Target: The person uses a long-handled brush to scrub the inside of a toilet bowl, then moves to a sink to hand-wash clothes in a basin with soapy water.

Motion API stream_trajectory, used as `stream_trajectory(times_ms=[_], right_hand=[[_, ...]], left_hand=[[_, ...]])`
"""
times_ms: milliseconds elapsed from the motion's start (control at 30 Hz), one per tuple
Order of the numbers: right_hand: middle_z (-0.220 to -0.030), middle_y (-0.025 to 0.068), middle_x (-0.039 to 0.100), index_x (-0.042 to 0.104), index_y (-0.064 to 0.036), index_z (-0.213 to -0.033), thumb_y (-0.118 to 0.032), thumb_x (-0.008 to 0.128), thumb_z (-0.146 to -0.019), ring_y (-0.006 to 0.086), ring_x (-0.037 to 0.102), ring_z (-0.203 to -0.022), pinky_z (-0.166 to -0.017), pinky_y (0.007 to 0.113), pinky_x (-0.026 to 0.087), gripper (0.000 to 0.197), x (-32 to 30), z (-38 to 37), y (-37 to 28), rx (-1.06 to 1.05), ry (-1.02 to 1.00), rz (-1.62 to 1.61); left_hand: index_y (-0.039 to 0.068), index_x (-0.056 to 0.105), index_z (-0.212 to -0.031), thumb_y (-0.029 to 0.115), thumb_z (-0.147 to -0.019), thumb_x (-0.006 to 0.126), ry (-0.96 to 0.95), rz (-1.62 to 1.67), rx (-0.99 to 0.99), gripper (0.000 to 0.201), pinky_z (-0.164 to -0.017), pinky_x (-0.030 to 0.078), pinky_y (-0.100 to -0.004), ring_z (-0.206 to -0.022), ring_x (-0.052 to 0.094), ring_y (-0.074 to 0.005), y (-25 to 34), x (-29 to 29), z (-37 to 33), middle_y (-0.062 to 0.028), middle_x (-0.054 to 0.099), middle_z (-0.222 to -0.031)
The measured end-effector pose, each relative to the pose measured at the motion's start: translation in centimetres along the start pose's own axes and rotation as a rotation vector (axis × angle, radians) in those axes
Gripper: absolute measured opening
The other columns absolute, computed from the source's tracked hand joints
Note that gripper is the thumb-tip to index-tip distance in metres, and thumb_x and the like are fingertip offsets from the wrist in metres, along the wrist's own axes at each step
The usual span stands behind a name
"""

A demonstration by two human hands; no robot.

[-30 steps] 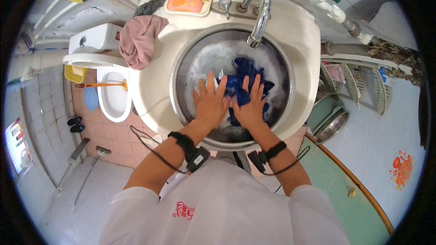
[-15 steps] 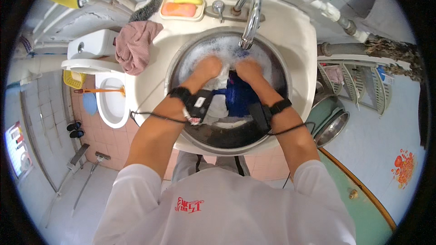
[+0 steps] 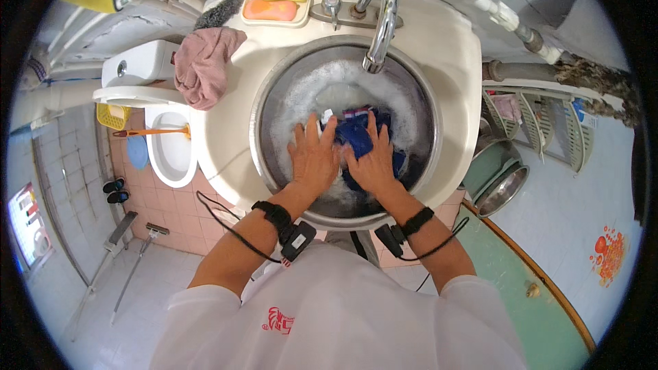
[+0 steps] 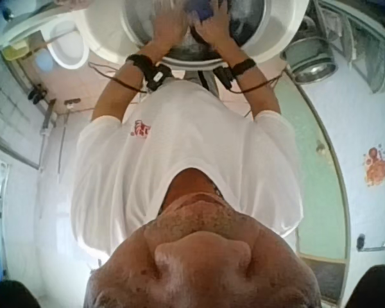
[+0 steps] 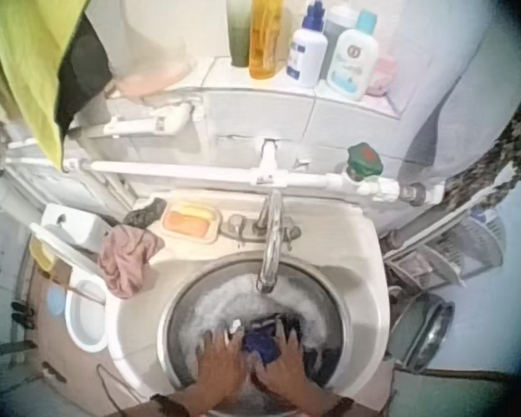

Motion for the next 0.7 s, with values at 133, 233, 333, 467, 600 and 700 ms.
stream_trajectory(times_ms=[133, 233, 333, 467, 600, 700], right_hand=[[-0.147, 0.0196, 0.038, 0.052, -0.0092, -0.139, -0.042, 0.06, -0.091, 0.0413, 0.039, -0.129, -0.099, 0.06, 0.037, 0.058, -0.2, -4.7, 0.2, 0.087, -0.061, 0.146], [-0.145, 0.0186, 0.04, 0.066, -0.0047, -0.123, -0.04, 0.06, -0.09, 0.0391, 0.038, -0.128, -0.095, 0.06, 0.038, 0.049, 0.5, -7.5, 0.6, 0.12, -0.268, 0.366], [-0.135, 0.0267, 0.052, 0.071, -0.0003, -0.11, -0.037, 0.059, -0.089, 0.0375, 0.053, -0.122, -0.095, 0.053, 0.045, 0.044, -2.2, -11.0, 0.8, 0.264, -0.396, 0.187], [-0.119, 0.0306, 0.062, 0.068, 0.0064, -0.108, -0.037, 0.057, -0.089, 0.0424, 0.063, -0.108, -0.094, 0.049, 0.048, 0.049, -4.5, -13.1, -0.2, 0.255, -0.241, -0.101], [-0.122, 0.0285, 0.062, 0.059, 0.0003, -0.126, -0.037, 0.068, -0.086, 0.0396, 0.062, -0.112, -0.1, 0.044, 0.045, 0.055, -7.2, -10.3, 0.9, 0.272, 0.034, -0.668], [-0.123, 0.0233, 0.06, 0.052, -0.006, -0.139, -0.03, 0.078, -0.081, 0.0372, 0.063, -0.109, -0.097, 0.044, 0.047, 0.068, -9.9, -3.0, -1.0, 0.082, 0.328, -0.829]], left_hand=[[0.008, 0.061, -0.123, 0.026, -0.085, 0.065, -0.12, -0.053, -0.069, 0.042, -0.087, 0.041, -0.0595, -0.119, 0.047, -0.0432, -0.4, 2.1, -5.3, -0.0191, 0.046, -0.136], [0.005, 0.071, -0.098, 0.031, -0.085, 0.063, -0.122, -0.186, -0.028, 0.03, -0.078, 0.047, -0.0517, -0.102, 0.06, -0.0373, -1.1, 3.7, -7.7, -0.018, 0.064, -0.109], [0.004, 0.073, -0.095, 0.034, -0.086, 0.059, -0.351, -0.037, -0.027, 0.034, -0.073, 0.05, -0.0514, -0.088, 0.066, -0.0372, -2.2, 6.5, -11.6, -0.0205, 0.069, -0.094], [0.002, 0.073, -0.098, 0.037, -0.091, 0.053, -0.226, 0.143, 0.244, 0.041, -0.082, 0.051, -0.0503, -0.091, 0.068, -0.0389, -6.6, 5.9, -15.8, -0.0232, 0.07, -0.1], [0.006, 0.062, -0.122, 0.027, -0.094, 0.057, -0.073, 0.597, -0.084, 0.036, -0.093, 0.048, -0.0429, -0.108, 0.061, -0.0394, -3.2, -2.7, -12.4, -0.0241, 0.064, -0.117], [0.01, 0.062, -0.124, 0.021, -0.09, 0.064, 0.062, 0.689, 0.146, 0.036, -0.099, 0.044, -0.0431, -0.114, 0.057, -0.0392, 0.6, -8.3, -5.2, -0.0211, 0.059, -0.123]])
Point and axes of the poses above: each hand's wrist, its own z-axis away from the middle knuckle, its own x-axis out of the palm, y = z × x, the point moved 4 cm from there along -z, towards the middle knuckle
